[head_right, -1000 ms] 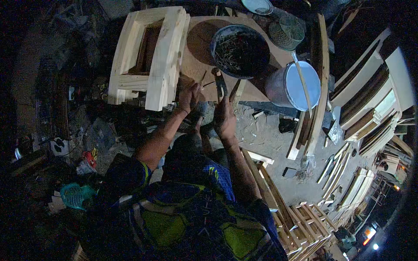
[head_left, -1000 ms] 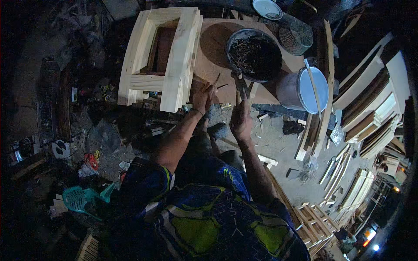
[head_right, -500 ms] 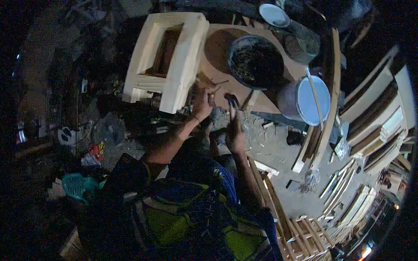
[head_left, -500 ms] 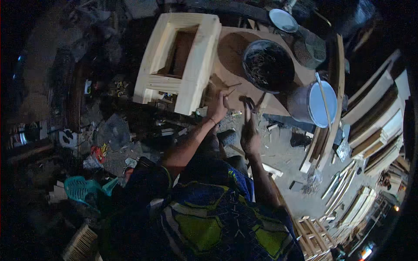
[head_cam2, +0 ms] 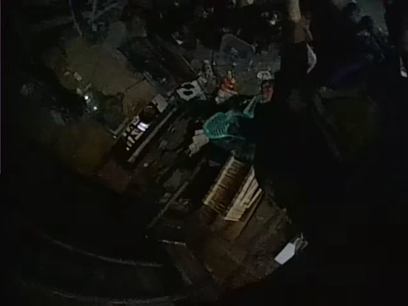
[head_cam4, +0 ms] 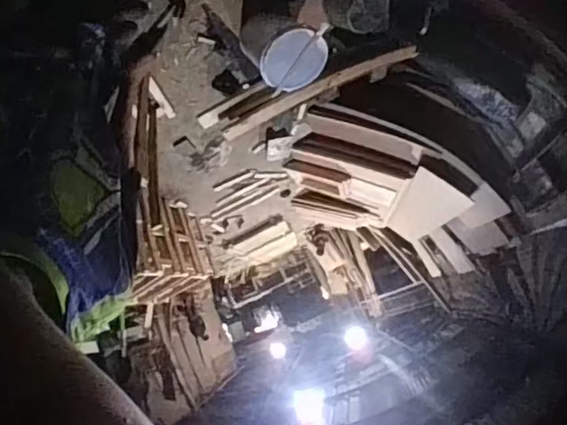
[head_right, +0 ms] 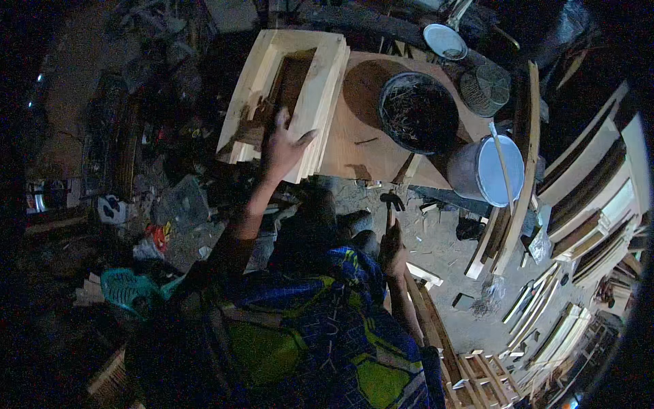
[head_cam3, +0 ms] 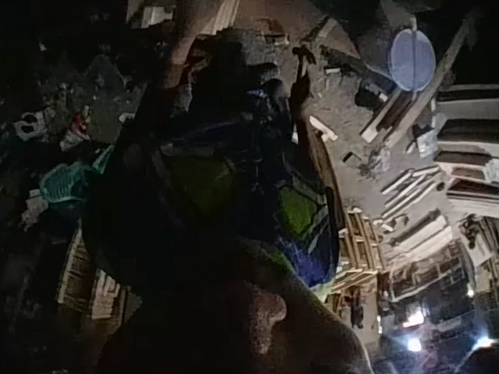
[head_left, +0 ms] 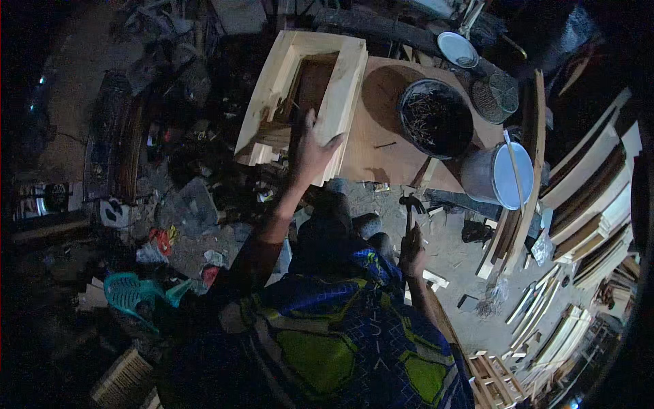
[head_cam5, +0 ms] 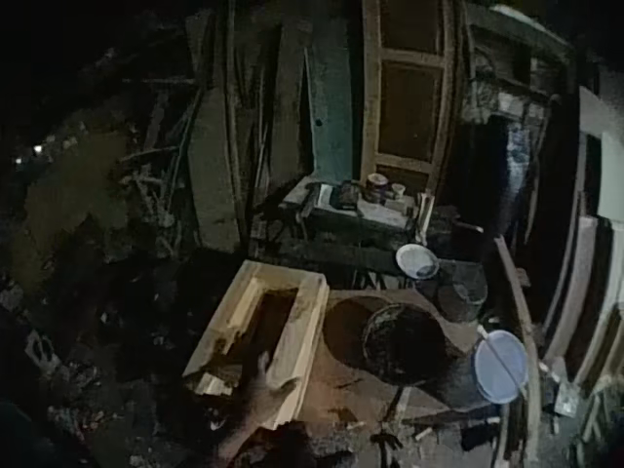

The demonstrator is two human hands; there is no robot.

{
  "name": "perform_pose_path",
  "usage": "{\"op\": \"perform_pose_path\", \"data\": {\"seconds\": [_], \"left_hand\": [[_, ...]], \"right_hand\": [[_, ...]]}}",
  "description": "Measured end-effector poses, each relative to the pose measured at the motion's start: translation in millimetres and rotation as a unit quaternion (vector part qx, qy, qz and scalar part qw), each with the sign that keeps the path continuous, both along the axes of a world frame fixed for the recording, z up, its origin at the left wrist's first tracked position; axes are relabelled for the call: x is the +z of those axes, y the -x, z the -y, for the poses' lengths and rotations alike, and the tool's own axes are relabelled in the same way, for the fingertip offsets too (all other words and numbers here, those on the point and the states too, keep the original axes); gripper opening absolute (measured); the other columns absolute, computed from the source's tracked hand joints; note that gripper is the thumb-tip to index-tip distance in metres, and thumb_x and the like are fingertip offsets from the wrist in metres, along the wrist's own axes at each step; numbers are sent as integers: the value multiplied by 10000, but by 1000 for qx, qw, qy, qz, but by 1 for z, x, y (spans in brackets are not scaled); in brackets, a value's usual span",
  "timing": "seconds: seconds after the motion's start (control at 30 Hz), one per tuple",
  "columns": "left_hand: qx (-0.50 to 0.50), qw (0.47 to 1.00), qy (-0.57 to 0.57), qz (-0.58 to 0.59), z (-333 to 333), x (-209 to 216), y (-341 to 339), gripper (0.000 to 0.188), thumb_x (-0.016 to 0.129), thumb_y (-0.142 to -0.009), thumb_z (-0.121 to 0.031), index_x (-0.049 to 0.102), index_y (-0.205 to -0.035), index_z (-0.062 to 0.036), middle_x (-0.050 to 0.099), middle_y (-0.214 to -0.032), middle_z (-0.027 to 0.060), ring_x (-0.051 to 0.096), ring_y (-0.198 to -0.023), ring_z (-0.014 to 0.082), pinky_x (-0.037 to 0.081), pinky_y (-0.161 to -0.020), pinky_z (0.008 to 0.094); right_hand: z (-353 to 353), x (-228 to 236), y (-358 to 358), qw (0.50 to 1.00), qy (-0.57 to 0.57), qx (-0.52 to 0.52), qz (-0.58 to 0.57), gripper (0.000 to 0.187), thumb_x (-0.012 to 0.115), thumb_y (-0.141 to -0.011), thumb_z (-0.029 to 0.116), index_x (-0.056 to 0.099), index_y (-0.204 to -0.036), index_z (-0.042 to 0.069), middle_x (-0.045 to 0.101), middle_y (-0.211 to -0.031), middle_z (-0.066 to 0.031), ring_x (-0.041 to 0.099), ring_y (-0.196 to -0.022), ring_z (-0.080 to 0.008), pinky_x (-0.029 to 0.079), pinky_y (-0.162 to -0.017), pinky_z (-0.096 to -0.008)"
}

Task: The recorder is using a hammer and nails to assemble wooden rectangular frames.

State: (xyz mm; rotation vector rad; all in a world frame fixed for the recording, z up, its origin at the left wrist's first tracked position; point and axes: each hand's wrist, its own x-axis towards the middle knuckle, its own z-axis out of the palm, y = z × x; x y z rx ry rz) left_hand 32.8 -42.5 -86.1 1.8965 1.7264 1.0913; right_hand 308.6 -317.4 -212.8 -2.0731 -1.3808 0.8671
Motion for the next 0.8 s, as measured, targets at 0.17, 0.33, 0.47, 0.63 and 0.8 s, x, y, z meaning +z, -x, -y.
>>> {"op": "perform_pose_path", "data": {"seconds": [0.17, 0.33, 0.47, 0.63, 0.8], "left_hand": [[1, 991, 4, -133, -87, -78, -18, 1075, 808, -790, -314, 113, -1521, 56, 482, -1408, 265, 497, -1290, 364, 440, -1033, 436], [-115, 991, 22, 69, -93, 9, 34, 974, 816, -787, -181, 201, -1523, -12, 541, -1348, 194, 558, -1180, 287, 472, -995, 366], [-157, 967, 70, 189, -105, 155, 126, 631, 780, -828, -206, 495, -1355, -9, 585, -1249, 81, 551, -1132, 198, 425, -1025, 349], [-65, 895, 278, 342, -121, 152, 179, 592, 701, -909, -371, 550, -1350, -6, 554, -1338, 85, 530, -1177, 176, 380, -1064, 318], [-129, 876, 202, 418, -150, 53, 193, 514, 585, -994, -326, 506, -1393, -10, 532, -1385, 113, 493, -1269, 194, 380, -1099, 342]], "right_hand": [[-33, 13, 28, 1000, 0, -21, 1, 512, 553, -964, 118, 402, -1447, 40, 565, -1332, -197, 619, -1096, -297, 494, -846, -354], [-58, 52, 62, 987, -123, -87, -47, 536, 564, -956, 138, 385, -1452, 42, 647, -1019, -192, 623, -820, -271, 502, -719, -391], [-93, 97, 88, 983, -79, -134, -96, 488, 602, -961, 146, 441, -1405, 24, 584, -936, -86, 562, -788, -139, 485, -681, -328], [-165, 140, 114, 945, -133, -161, -252, 431, 567, -981, 116, 419, -1380, 47, 497, -793, 16, 453, -614, -81, 383, -530, -242], [-190, 138, 128, 920, -164, -160, -318, 434, 533, -998, 129, 419, -1410, 48, 571, -946, -72, 484, -776, -109, 451, -678, -269]]}}
